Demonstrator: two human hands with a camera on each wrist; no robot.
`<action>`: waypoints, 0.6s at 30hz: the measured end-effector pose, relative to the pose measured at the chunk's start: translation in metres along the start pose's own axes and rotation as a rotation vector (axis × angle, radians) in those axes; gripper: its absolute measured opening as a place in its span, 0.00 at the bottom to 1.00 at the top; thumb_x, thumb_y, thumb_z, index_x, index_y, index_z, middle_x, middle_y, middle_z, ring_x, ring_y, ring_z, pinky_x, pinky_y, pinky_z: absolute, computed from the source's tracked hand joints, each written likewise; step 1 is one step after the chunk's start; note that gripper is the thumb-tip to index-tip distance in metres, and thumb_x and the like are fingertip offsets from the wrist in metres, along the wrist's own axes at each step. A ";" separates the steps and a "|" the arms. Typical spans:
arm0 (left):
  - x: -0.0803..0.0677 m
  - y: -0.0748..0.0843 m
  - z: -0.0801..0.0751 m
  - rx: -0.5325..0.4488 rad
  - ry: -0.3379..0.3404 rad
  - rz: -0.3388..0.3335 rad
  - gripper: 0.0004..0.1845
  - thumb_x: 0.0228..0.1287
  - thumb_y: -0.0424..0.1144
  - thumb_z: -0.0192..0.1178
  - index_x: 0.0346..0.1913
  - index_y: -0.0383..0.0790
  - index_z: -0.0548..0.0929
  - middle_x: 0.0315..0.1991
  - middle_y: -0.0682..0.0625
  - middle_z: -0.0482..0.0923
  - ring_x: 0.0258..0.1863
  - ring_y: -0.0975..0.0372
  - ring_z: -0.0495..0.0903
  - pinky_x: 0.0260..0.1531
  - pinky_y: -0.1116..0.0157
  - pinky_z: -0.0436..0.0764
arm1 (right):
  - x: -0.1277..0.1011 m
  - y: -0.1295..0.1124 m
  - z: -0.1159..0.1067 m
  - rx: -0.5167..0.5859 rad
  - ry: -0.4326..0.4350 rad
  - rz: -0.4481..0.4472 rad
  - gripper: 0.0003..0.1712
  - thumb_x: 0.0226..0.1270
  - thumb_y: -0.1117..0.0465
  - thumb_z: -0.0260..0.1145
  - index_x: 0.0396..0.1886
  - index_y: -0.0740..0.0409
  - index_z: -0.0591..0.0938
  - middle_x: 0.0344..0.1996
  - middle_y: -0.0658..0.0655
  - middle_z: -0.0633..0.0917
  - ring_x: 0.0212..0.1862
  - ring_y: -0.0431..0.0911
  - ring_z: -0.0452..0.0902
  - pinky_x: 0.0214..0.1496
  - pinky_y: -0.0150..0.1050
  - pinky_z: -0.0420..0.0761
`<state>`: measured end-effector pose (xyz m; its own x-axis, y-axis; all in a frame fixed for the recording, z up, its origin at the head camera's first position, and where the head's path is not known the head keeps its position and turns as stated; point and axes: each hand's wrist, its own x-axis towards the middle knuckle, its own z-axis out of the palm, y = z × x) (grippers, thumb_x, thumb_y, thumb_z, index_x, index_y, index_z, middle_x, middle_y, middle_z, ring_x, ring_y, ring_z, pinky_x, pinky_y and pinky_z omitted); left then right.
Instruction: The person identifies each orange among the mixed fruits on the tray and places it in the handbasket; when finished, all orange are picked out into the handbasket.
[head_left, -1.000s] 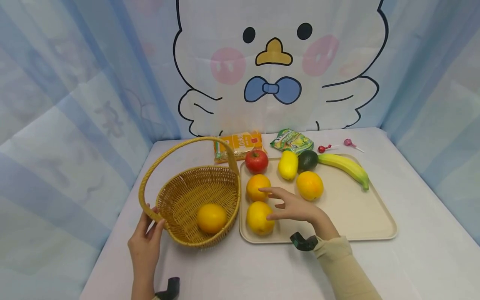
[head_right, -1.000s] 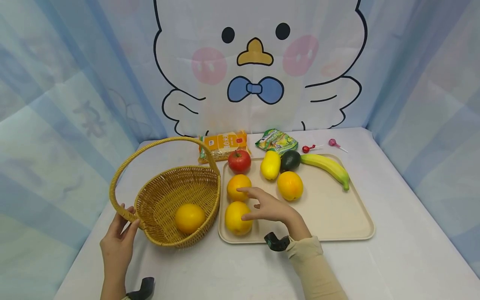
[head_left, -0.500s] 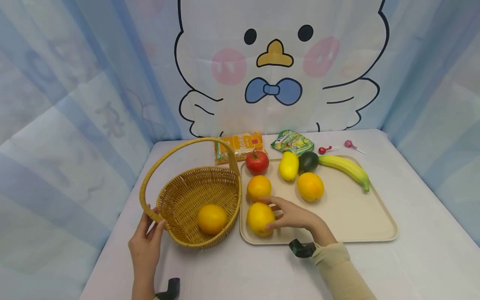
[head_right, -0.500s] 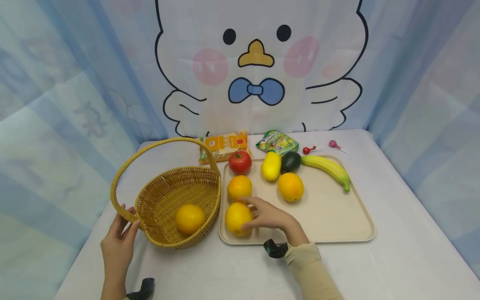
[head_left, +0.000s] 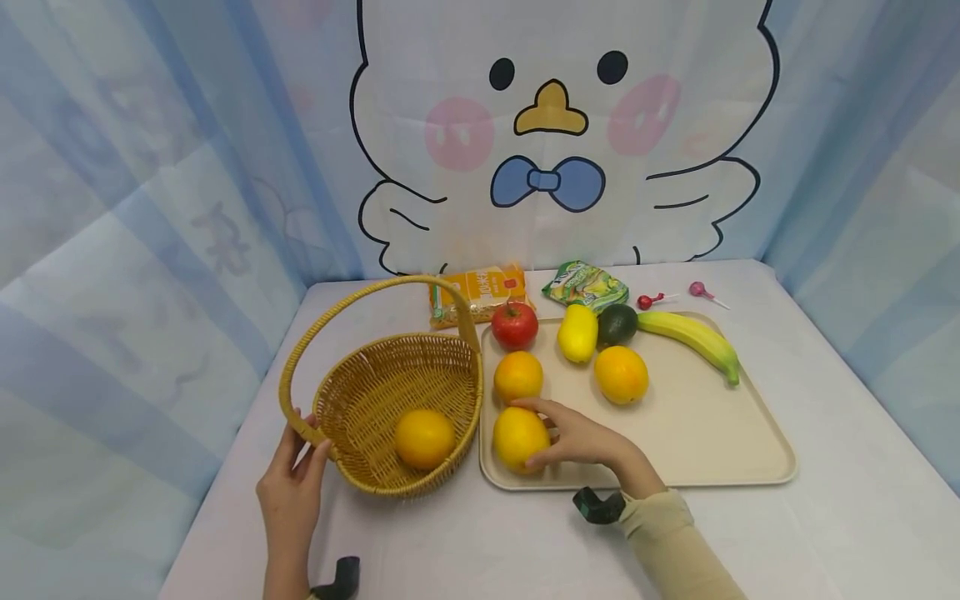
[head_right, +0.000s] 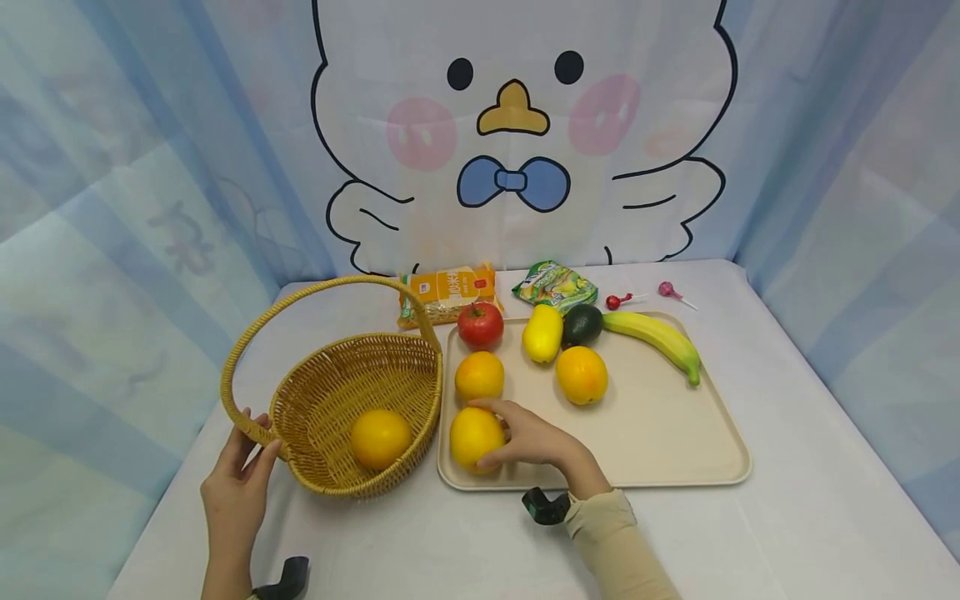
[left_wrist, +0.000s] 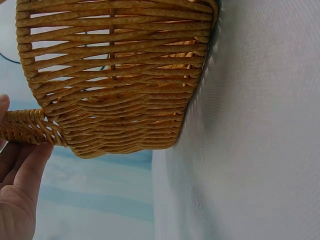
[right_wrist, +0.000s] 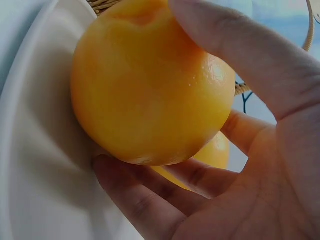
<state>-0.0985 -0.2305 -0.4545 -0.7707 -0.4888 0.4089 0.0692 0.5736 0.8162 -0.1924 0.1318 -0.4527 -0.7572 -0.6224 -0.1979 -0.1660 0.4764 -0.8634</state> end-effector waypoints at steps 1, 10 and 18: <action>0.000 0.000 0.000 0.000 0.000 0.001 0.35 0.59 0.33 0.63 0.68 0.55 0.66 0.58 0.44 0.78 0.49 0.90 0.67 0.43 0.89 0.73 | 0.000 0.000 0.001 -0.001 0.002 0.007 0.48 0.50 0.51 0.75 0.70 0.43 0.62 0.69 0.56 0.64 0.66 0.58 0.63 0.66 0.57 0.72; 0.000 0.000 0.000 0.002 -0.001 0.006 0.34 0.59 0.33 0.63 0.68 0.55 0.66 0.58 0.44 0.78 0.49 0.91 0.66 0.44 0.89 0.73 | -0.001 0.000 0.002 -0.021 0.009 0.015 0.49 0.50 0.49 0.75 0.71 0.43 0.61 0.70 0.57 0.64 0.67 0.58 0.61 0.67 0.58 0.71; 0.000 0.000 0.000 -0.001 -0.005 0.008 0.34 0.60 0.33 0.63 0.68 0.53 0.66 0.58 0.44 0.78 0.49 0.90 0.67 0.44 0.89 0.73 | -0.001 0.001 0.002 -0.023 0.010 0.017 0.50 0.49 0.49 0.75 0.71 0.43 0.61 0.70 0.57 0.63 0.67 0.57 0.61 0.67 0.58 0.71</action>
<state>-0.0984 -0.2306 -0.4539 -0.7733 -0.4811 0.4129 0.0759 0.5763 0.8137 -0.1908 0.1319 -0.4542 -0.7664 -0.6079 -0.2077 -0.1672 0.5010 -0.8492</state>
